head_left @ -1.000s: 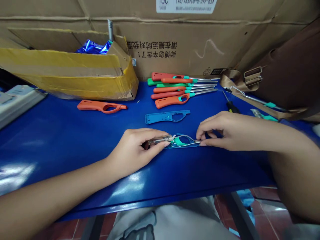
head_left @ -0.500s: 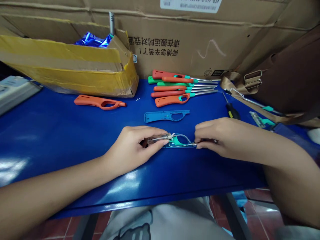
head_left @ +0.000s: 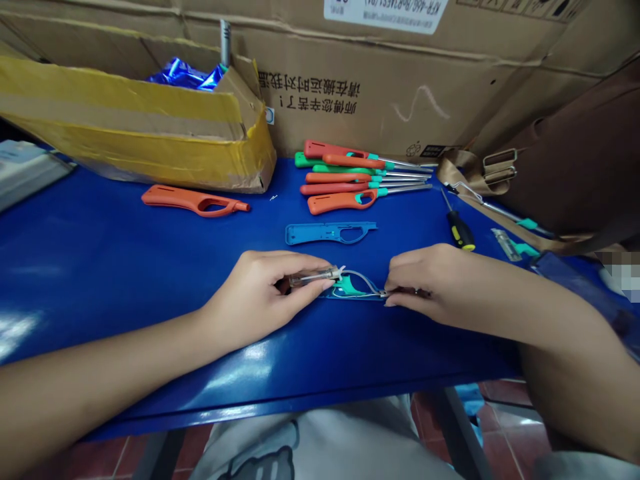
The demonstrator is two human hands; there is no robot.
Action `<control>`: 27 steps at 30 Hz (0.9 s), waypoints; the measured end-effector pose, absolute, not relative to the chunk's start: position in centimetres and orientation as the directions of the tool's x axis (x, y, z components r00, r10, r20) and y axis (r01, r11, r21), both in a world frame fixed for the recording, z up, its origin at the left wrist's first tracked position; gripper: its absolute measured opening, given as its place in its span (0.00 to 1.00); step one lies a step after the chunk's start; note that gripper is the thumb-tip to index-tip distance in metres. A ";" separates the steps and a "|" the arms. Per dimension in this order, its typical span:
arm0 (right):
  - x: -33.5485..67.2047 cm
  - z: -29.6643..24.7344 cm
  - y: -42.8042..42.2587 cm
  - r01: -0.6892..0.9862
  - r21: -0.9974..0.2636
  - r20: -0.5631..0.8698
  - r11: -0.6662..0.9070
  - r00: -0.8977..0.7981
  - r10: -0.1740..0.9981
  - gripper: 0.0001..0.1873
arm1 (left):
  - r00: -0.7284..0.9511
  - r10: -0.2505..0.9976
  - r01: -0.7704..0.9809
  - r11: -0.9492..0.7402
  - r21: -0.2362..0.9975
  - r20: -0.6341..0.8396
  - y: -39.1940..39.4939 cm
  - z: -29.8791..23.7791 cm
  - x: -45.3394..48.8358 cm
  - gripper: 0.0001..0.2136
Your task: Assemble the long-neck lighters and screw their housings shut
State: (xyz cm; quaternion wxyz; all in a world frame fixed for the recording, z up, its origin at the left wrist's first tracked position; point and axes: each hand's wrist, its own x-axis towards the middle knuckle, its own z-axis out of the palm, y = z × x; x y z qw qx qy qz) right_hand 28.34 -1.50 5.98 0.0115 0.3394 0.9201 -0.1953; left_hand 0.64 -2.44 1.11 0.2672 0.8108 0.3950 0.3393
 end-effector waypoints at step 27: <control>28.0 6.0 0.7 0.723 -0.546 -0.239 0.424 -0.619 0.748 0.08 | 0.438 0.836 0.459 -0.525 0.717 0.331 -2.4 1.3 0.7 0.08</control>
